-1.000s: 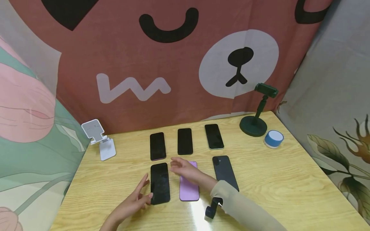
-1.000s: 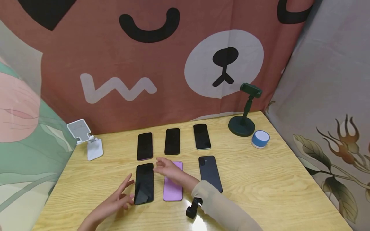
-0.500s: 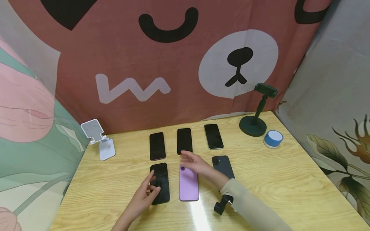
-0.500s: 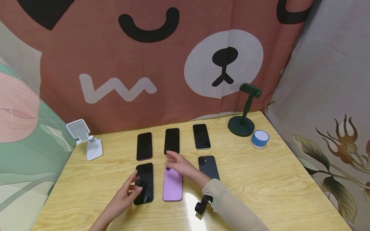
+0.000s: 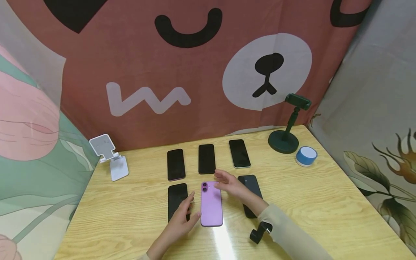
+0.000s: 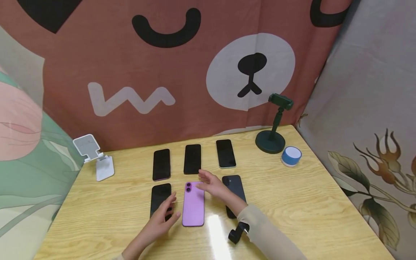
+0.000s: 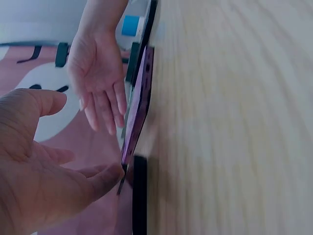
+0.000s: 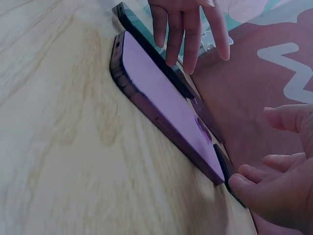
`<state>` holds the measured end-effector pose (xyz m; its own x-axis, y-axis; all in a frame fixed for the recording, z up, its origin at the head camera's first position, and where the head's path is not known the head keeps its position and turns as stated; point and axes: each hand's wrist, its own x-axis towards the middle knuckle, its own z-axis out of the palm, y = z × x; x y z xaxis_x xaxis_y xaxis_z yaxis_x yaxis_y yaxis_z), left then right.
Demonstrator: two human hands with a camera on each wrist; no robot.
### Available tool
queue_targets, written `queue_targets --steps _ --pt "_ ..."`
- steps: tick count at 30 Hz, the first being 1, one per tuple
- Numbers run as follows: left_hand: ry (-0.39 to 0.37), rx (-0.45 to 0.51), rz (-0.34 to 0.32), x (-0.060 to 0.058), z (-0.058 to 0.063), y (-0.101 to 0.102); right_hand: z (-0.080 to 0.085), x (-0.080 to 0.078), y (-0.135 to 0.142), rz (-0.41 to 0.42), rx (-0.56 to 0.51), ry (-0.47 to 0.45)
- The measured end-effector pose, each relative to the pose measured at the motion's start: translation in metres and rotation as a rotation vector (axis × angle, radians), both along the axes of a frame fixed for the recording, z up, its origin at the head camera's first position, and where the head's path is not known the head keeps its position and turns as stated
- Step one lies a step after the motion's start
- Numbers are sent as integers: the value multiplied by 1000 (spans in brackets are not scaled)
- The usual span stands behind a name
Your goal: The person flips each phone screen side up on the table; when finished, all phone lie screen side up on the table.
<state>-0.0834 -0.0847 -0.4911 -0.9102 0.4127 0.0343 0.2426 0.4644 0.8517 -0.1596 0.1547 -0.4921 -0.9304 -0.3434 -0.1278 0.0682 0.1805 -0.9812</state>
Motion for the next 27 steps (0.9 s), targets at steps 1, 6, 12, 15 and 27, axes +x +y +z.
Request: queue_targets --steps 1,6,12,15,27 --pt "4 -10 -5 0 -1 2 -1 0 1 -5 8 -3" --pt "-20 -75 -13 -3 -4 13 -5 3 6 -3 23 -7" --pt "-47 -114 -59 -7 -7 19 -5 5 8 3 14 -23" --pt "-33 -144 -95 -8 -8 20 -7 4 7 -1 19 -30" --pt "-8 -247 -173 -11 -11 25 -8 4 1 -15 102 -10"
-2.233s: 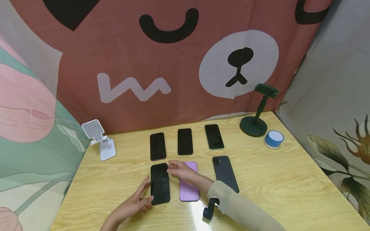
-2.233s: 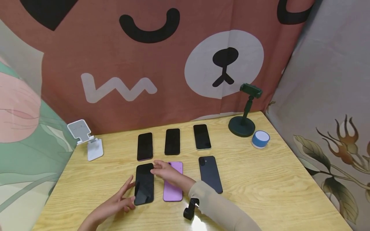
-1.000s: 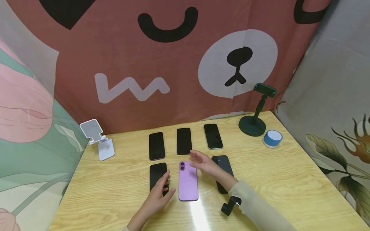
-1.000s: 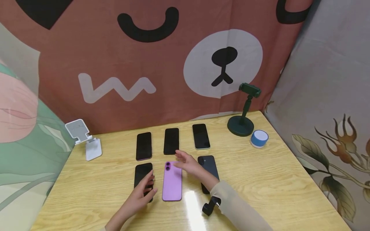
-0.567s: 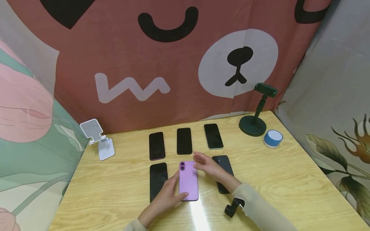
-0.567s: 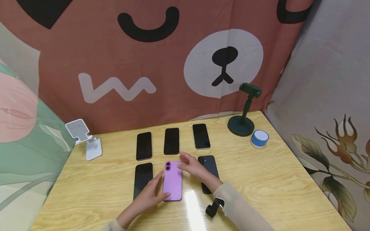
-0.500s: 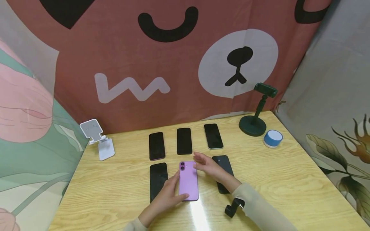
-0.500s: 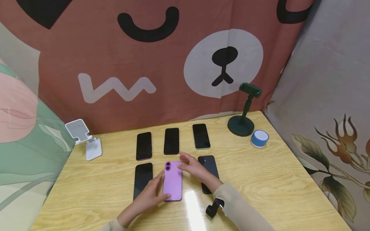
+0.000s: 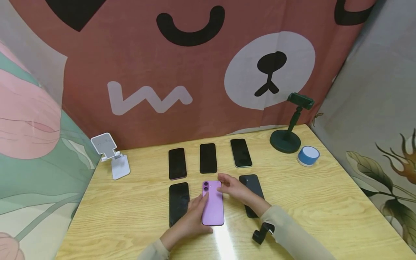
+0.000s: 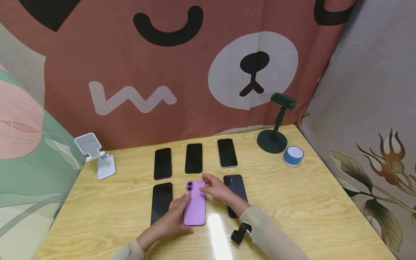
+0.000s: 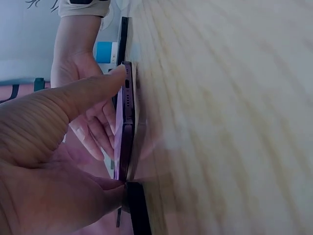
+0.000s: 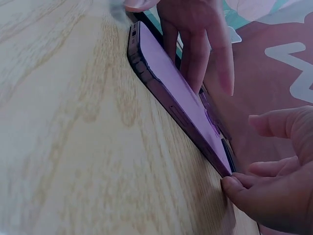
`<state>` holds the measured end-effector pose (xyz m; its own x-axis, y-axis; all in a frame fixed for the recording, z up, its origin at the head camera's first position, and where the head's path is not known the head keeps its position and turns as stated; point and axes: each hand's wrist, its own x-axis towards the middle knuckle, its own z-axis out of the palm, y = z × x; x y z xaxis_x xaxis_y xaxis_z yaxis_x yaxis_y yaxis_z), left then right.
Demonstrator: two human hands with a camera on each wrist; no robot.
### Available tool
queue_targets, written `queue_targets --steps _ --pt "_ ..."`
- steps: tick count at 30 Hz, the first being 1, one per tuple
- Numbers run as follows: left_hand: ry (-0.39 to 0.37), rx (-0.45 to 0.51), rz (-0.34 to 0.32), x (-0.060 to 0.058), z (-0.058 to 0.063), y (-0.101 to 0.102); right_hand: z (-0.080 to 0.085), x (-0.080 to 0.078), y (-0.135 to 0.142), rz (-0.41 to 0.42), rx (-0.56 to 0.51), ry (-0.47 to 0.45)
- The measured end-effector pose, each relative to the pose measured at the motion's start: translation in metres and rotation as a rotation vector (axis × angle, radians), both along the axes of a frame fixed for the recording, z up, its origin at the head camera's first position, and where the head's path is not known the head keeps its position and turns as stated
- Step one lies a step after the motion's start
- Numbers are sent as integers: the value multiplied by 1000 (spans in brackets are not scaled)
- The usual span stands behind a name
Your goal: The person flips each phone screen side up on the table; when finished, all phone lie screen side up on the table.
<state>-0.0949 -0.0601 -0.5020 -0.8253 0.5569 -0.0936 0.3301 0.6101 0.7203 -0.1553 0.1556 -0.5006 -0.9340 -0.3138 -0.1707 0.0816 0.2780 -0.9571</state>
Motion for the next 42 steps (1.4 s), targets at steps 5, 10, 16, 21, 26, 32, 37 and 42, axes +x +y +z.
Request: queue_targets --steps 5,10,16,21,26,32,37,42 --pt "5 -60 -4 0 1 2 0 1 -1 -21 24 0" --pt "28 -80 4 0 2 3 1 3 -4 0 52 17" --pt "33 -83 4 -2 2 3 3 2 -8 -24 125 61" --pt "61 -59 -4 -4 2 1 4 -3 -12 -71 148 53" --pt "84 -46 -17 -5 2 1 4 -8 -16 -103 180 38" --pt "97 -34 -29 -5 3 2 2 -9 -15 -134 182 47" --pt "124 -32 -42 -6 2 1 2 -10 -14 -159 56 -1" --pt "123 -46 -37 -6 1 0 -1 -12 -15 -203 -67 -70"
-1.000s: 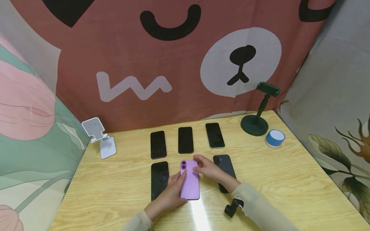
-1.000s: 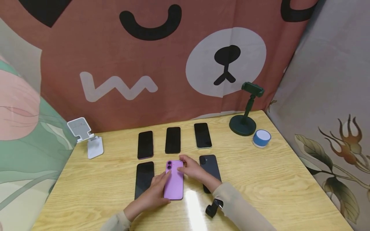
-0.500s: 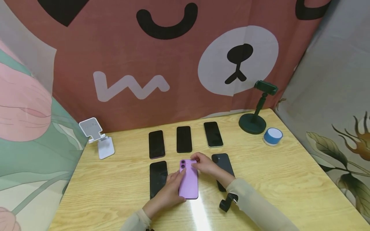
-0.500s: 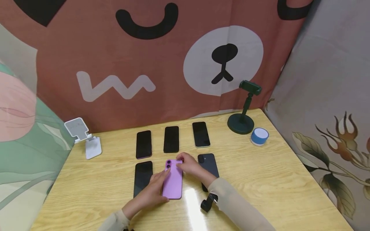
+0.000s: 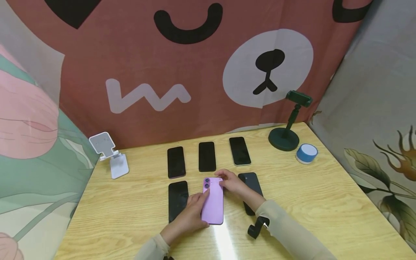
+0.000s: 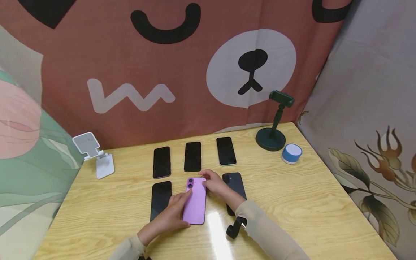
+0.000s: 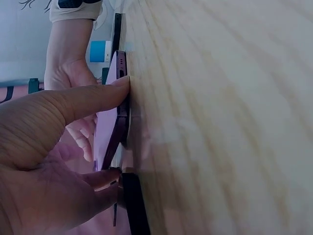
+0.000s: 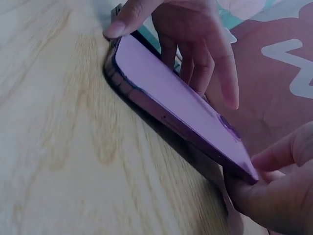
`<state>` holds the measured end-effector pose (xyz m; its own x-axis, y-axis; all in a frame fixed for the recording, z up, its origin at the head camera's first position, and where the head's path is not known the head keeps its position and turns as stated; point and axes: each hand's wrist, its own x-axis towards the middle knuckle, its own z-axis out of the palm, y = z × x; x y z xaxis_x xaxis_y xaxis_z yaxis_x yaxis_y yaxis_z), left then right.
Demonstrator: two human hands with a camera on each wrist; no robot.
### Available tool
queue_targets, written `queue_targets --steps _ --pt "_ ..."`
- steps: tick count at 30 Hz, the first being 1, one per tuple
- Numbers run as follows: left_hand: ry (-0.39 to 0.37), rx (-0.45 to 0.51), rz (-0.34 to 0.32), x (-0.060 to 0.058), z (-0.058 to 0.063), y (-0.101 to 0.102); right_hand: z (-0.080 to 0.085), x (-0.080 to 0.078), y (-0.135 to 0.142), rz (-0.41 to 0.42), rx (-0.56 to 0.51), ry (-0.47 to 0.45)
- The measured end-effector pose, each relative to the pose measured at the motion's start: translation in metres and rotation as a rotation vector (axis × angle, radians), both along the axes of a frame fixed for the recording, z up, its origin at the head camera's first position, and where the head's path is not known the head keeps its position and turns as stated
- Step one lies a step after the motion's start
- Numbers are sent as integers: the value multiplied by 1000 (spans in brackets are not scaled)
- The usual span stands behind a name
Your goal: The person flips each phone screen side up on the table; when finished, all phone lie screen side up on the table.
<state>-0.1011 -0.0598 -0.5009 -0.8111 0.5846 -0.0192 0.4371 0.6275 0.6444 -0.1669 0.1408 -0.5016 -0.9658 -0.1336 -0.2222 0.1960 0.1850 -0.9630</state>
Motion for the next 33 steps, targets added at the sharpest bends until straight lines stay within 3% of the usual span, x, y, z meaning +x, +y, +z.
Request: queue_targets --steps 5,9,17,33 --pt "14 -35 -2 -1 0 0 -1 -1 -3 -43 -112 -82" --pt "12 -41 0 -1 0 0 1 -2 -3 -49 -130 -95" --pt "-138 93 58 -3 4 2 4 -7 0 -102 -210 -92" --pt "-140 199 148 -5 12 9 14 -13 8 -127 -275 -124"
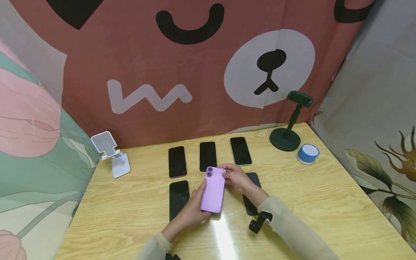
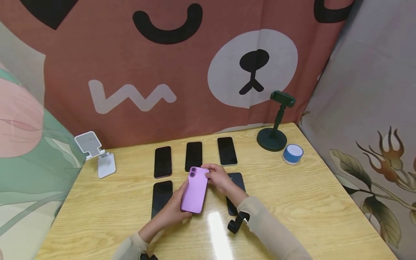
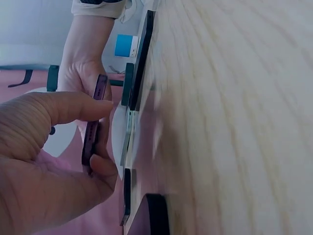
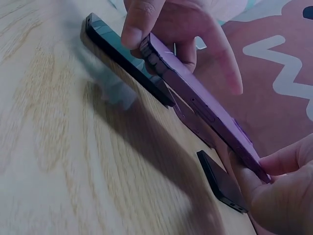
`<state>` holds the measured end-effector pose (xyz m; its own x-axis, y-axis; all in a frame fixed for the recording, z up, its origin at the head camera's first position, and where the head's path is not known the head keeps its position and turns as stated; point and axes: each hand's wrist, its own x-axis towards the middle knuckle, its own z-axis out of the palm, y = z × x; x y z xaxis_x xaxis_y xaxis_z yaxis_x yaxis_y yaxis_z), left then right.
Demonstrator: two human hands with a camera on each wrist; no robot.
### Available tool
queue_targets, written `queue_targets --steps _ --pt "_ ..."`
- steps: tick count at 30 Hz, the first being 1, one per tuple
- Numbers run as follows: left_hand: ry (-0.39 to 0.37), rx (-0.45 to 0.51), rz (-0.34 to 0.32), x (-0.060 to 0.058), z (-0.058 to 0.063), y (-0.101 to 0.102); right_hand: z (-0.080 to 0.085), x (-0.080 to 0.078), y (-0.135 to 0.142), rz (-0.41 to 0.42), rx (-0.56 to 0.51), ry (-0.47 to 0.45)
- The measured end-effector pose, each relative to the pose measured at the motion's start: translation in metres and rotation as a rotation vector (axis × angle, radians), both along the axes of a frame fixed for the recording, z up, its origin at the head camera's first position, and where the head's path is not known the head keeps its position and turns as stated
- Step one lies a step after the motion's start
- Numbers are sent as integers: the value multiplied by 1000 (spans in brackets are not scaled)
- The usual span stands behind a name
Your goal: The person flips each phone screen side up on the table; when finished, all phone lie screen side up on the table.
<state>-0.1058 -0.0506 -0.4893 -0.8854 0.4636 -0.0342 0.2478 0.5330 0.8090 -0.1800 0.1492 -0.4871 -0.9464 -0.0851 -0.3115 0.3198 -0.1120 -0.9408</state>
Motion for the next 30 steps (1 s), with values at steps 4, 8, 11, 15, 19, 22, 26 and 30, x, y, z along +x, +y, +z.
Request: queue_targets --steps 4,8,11,15,19,22,26,30 --pt "-19 12 24 2 1 3 4 1 -2 8 5 1" --pt "-27 27 48 2 0 7 7 1 -4 16 -1 12" --pt "-38 48 60 2 0 10 8 1 -5 14 -6 13" --pt "-49 64 74 2 0 11 8 1 -5 13 1 12" --pt "-69 65 92 2 1 12 8 0 -5 7 9 12" --pt "-76 60 102 2 1 11 8 0 -6 8 10 10" --pt "-55 18 114 3 0 11 9 2 -7 16 12 11" --pt "-12 -56 135 3 -3 12 11 4 -8 15 20 10"
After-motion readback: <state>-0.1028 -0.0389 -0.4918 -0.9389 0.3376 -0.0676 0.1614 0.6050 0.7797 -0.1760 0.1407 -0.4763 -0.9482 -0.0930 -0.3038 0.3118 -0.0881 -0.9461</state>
